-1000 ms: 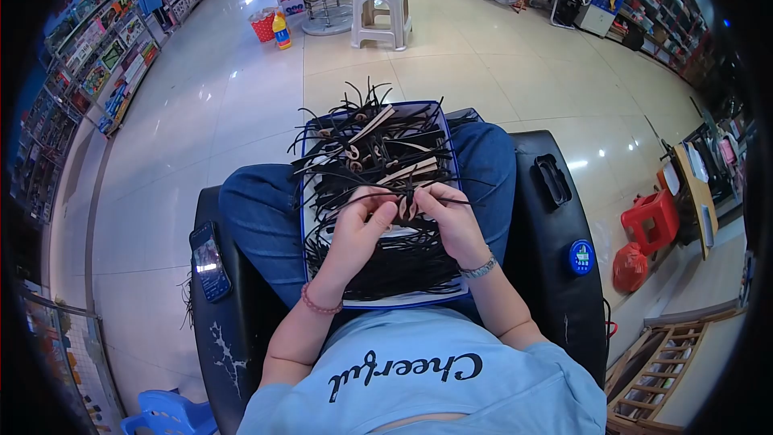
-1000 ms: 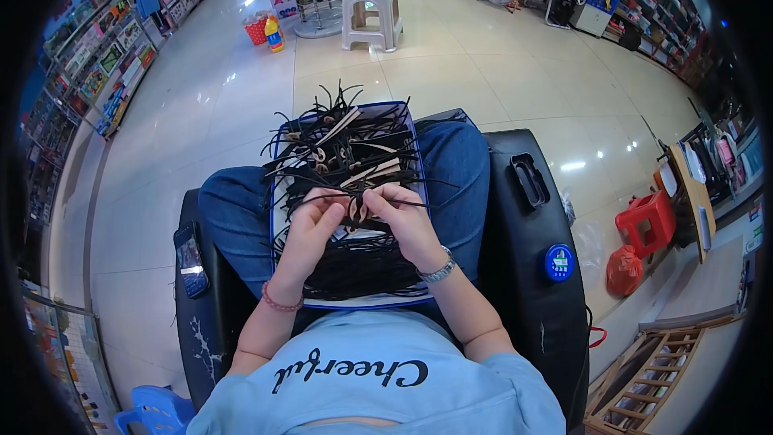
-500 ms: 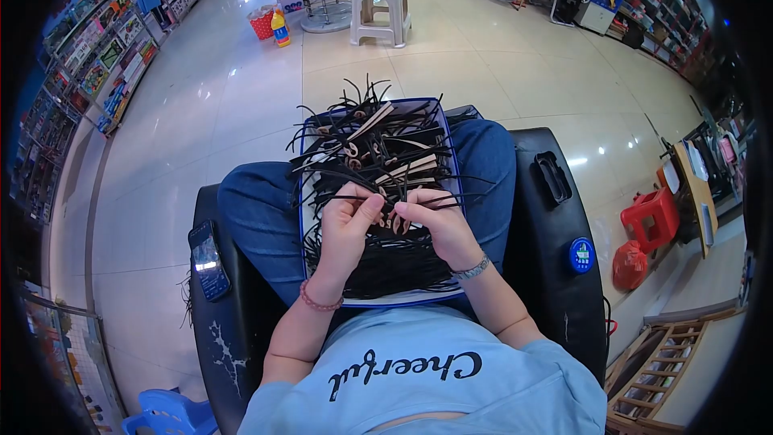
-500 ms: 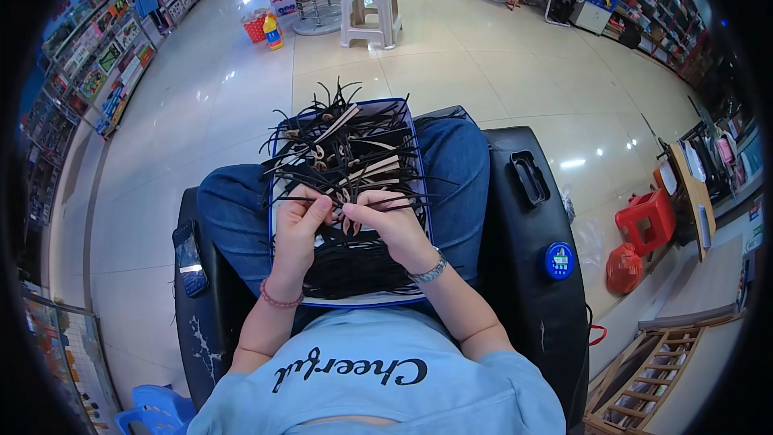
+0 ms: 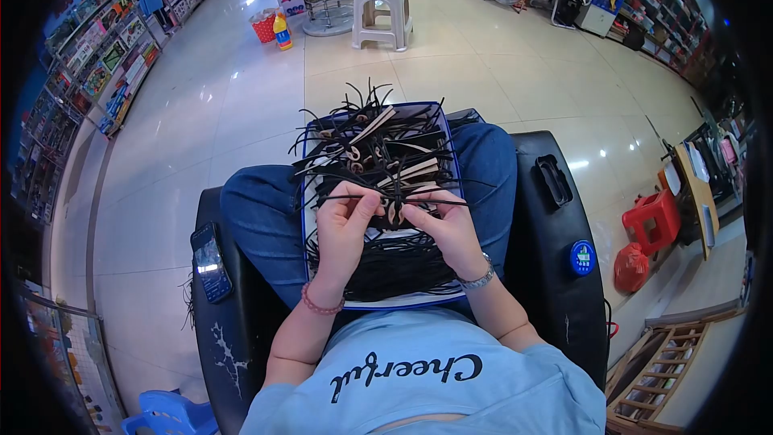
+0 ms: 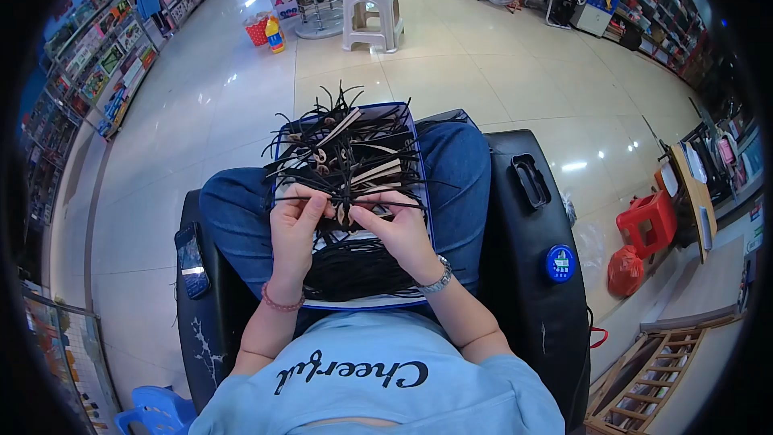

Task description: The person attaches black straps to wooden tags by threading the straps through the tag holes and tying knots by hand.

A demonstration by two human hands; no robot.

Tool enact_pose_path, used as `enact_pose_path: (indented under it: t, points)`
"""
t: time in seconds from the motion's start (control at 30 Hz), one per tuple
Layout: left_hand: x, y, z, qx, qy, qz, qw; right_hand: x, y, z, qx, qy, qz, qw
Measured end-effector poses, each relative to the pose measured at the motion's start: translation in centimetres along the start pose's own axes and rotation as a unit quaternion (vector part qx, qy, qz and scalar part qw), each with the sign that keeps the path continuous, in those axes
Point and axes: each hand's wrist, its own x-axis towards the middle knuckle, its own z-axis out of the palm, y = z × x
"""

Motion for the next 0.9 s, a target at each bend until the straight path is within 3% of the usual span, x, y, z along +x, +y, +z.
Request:
enact_pose_path:
  t: [0.13, 0.27, 0.53, 0.63, 0.73, 0.9]
  points:
    - [-0.4, 0.8, 0.0, 0.153, -0.028, -0.013, 0.988, 0.3, 0.6, -0.1, 0.026, -0.006, -0.032, 0.999]
    - [-0.4, 0.1, -0.8, 0.173, -0.062, -0.015, 0.983, 0.2, 0.2, -0.1, 0.028, -0.038, -0.026, 0.999]
    - [-0.5, 0.1, -0.9, 0.116, -0.09, -0.06, 0.987, -0.2, 0.0, 0.0, 0.073, -0.067, -0.012, 0.995]
    - [-0.6, -0.1, -0.8, 0.087, -0.098, -0.035, 0.991, -0.2, -0.2, 0.1, 0.089, -0.074, -0.011, 0.993]
    - [-0.8, -0.2, -0.5, 0.003, -0.074, -0.053, 0.996, -0.1, 0.0, 0.3, 0.097, -0.07, -0.021, 0.993]
    - [-0.5, 0.1, -0.7, -0.01, -0.063, -0.069, 0.996, -0.2, 0.4, 0.8, 0.01, -0.056, -0.069, 0.996]
